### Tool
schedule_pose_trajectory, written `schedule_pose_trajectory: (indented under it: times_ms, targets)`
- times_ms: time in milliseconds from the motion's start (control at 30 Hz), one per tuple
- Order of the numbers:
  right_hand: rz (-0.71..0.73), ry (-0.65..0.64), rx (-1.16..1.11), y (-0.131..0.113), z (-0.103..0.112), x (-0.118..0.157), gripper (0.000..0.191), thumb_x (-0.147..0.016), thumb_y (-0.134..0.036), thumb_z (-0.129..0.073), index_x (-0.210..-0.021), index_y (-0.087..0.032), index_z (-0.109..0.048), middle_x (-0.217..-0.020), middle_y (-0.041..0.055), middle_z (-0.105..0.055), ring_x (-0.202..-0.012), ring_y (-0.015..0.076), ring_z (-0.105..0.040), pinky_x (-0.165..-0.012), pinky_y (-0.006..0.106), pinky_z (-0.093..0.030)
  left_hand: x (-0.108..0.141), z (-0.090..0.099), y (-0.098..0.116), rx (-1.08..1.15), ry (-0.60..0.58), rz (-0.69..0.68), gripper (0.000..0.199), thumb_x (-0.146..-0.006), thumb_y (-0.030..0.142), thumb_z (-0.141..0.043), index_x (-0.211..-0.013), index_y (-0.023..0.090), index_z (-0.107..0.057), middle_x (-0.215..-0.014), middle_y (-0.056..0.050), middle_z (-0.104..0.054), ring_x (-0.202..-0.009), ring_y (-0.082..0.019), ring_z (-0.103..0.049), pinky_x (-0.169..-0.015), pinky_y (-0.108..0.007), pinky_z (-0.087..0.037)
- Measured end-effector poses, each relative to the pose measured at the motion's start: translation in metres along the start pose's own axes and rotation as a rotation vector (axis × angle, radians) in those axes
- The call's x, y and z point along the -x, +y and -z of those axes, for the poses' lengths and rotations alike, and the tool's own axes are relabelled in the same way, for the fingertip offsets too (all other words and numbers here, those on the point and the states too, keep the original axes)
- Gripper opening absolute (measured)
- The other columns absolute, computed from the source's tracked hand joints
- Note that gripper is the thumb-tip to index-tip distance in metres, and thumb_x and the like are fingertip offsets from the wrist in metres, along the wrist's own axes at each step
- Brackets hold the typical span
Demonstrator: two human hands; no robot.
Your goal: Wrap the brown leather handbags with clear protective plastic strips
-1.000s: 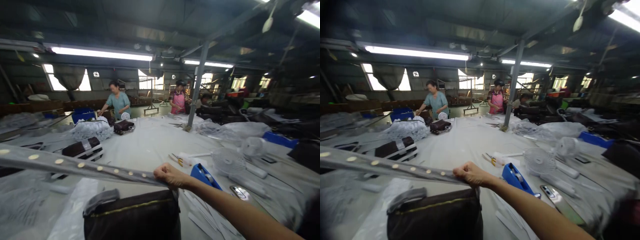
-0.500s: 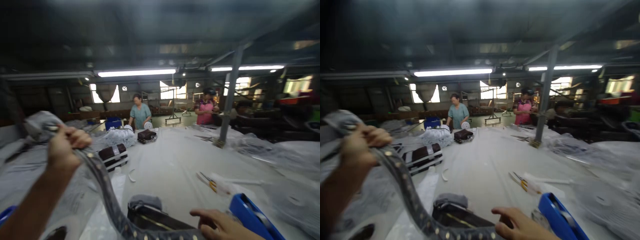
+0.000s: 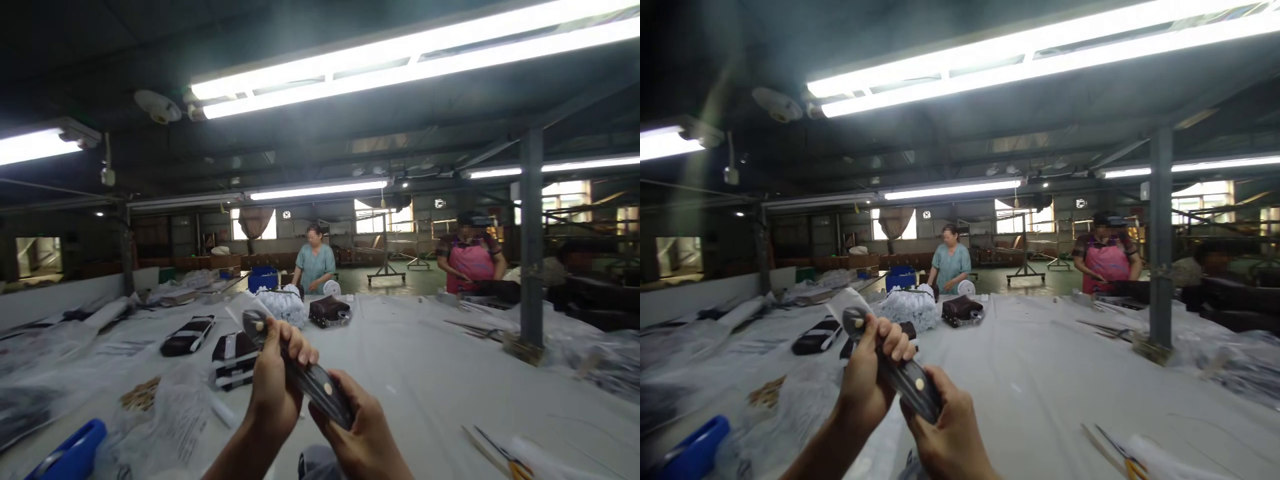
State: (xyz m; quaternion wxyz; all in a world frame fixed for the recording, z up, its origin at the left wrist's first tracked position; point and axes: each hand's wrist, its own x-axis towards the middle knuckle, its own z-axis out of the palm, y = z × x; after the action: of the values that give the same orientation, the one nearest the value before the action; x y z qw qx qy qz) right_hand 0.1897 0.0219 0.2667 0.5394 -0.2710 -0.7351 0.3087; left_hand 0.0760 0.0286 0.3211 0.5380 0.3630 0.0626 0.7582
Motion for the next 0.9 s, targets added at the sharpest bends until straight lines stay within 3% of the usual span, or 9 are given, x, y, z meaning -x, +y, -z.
schedule_pose_trajectory:
  times_ms: [100, 233, 300, 367, 433, 500, 633, 800, 900]
  targets:
    - [0.042, -0.096, 0.207, -0.018, 0.033, -0.006, 0.018, -0.080, -0.028, -0.059, -0.091, -0.016, -0.064, -0.070, -0.0005, -0.060, -0.060, 0.0125, -0.049, -0.054, 0.021, -0.039, -0.023, 0.025, 0.043, -0.209, 0.110, 0.008, 0.026, -0.082, 0.035, -0.070, -0.074, 0.016, -0.053, -0.066, 0.000, -0.053, -0.058, -0.013, -0.052, -0.052, -0.021, -0.044]
    - [0.135, -0.176, 0.546, -0.047, 0.076, -0.026, 0.012, -0.079, -0.022, -0.056, -0.083, -0.017, -0.066, -0.061, -0.0018, -0.057, -0.053, 0.0107, -0.045, -0.050, 0.021, -0.033, -0.033, 0.034, 0.103, -0.708, 0.169, -0.466, 0.037, -0.067, 0.029, -0.083, -0.095, 0.015, -0.064, -0.075, 0.001, -0.059, -0.057, -0.009, -0.048, -0.049, -0.015, -0.036]
    - [0.175, -0.209, 0.715, -0.061, 0.084, -0.035, 0.011, -0.076, -0.018, -0.056, -0.080, -0.018, -0.067, -0.057, -0.0026, -0.055, -0.050, 0.0099, -0.041, -0.049, 0.022, -0.030, -0.026, 0.019, 0.114, -0.957, -0.051, -0.353, 0.056, -0.057, 0.025, -0.088, -0.107, 0.017, -0.064, -0.066, 0.004, -0.057, -0.049, -0.009, -0.043, -0.044, -0.017, -0.031]
    - [0.212, -0.235, 0.822, -0.073, 0.085, -0.044, 0.012, -0.074, -0.016, -0.057, -0.078, -0.019, -0.068, -0.058, -0.0022, -0.055, -0.049, 0.0097, -0.040, -0.049, 0.022, -0.028, -0.018, -0.001, 0.110, -1.231, -0.394, -0.113, 0.067, -0.050, 0.022, -0.089, -0.112, 0.019, -0.062, -0.072, 0.003, -0.061, -0.050, -0.012, -0.046, -0.046, -0.020, -0.034]
    - [0.247, -0.251, 0.857, -0.082, 0.083, -0.050, 0.014, -0.075, -0.015, -0.057, -0.081, -0.020, -0.069, -0.062, -0.0011, -0.058, -0.051, 0.0098, -0.042, -0.050, 0.022, -0.028, -0.018, -0.018, 0.094, -1.488, -0.726, 0.075, 0.056, -0.053, 0.025, -0.086, -0.104, 0.022, -0.064, -0.079, 0.002, -0.063, -0.060, -0.015, -0.053, -0.053, -0.022, -0.037]
    - [0.257, -0.248, 0.862, -0.082, 0.082, -0.055, 0.017, -0.075, -0.015, -0.056, -0.084, -0.019, -0.069, -0.066, -0.0002, -0.061, -0.055, 0.0104, -0.045, -0.053, 0.022, -0.029, -0.024, -0.022, 0.077, -1.680, -0.845, 0.130, 0.026, -0.064, 0.030, -0.077, -0.084, 0.020, -0.063, -0.072, 0.002, -0.061, -0.062, -0.016, -0.053, -0.054, -0.023, -0.035]
    - [0.125, -0.208, 0.834, -0.057, 0.086, -0.052, 0.013, -0.077, -0.013, -0.051, -0.070, -0.016, -0.062, -0.060, -0.0011, -0.055, -0.055, 0.0103, -0.043, -0.051, 0.022, -0.028, -0.036, 0.001, 0.061, -1.606, -0.637, 0.072, 0.016, -0.076, 0.029, -0.062, -0.067, 0.018, -0.055, -0.063, 0.003, -0.051, -0.057, -0.013, -0.047, -0.051, -0.022, -0.029]
    - [0.031, -0.242, 0.629, -0.023, 0.076, -0.031, 0.021, -0.075, -0.004, -0.046, -0.075, -0.015, -0.064, -0.059, -0.0025, -0.055, -0.054, 0.0090, -0.043, -0.050, 0.020, -0.029, -0.022, 0.028, 0.046, -0.905, -0.318, 0.165, 0.028, -0.070, 0.035, -0.071, -0.069, 0.018, -0.050, -0.055, 0.006, -0.045, -0.046, -0.011, -0.046, -0.044, -0.019, -0.034]
    - [0.019, -0.220, 0.516, -0.013, 0.061, -0.023, 0.016, -0.075, -0.007, -0.049, -0.072, -0.015, -0.063, -0.057, -0.0039, -0.051, -0.053, 0.0087, -0.040, -0.049, 0.020, -0.028, -0.012, 0.030, 0.027, -0.507, -0.148, 0.100, 0.027, -0.060, 0.022, -0.076, -0.071, 0.017, -0.052, -0.059, 0.005, -0.052, -0.047, -0.010, -0.051, -0.047, -0.019, -0.043]
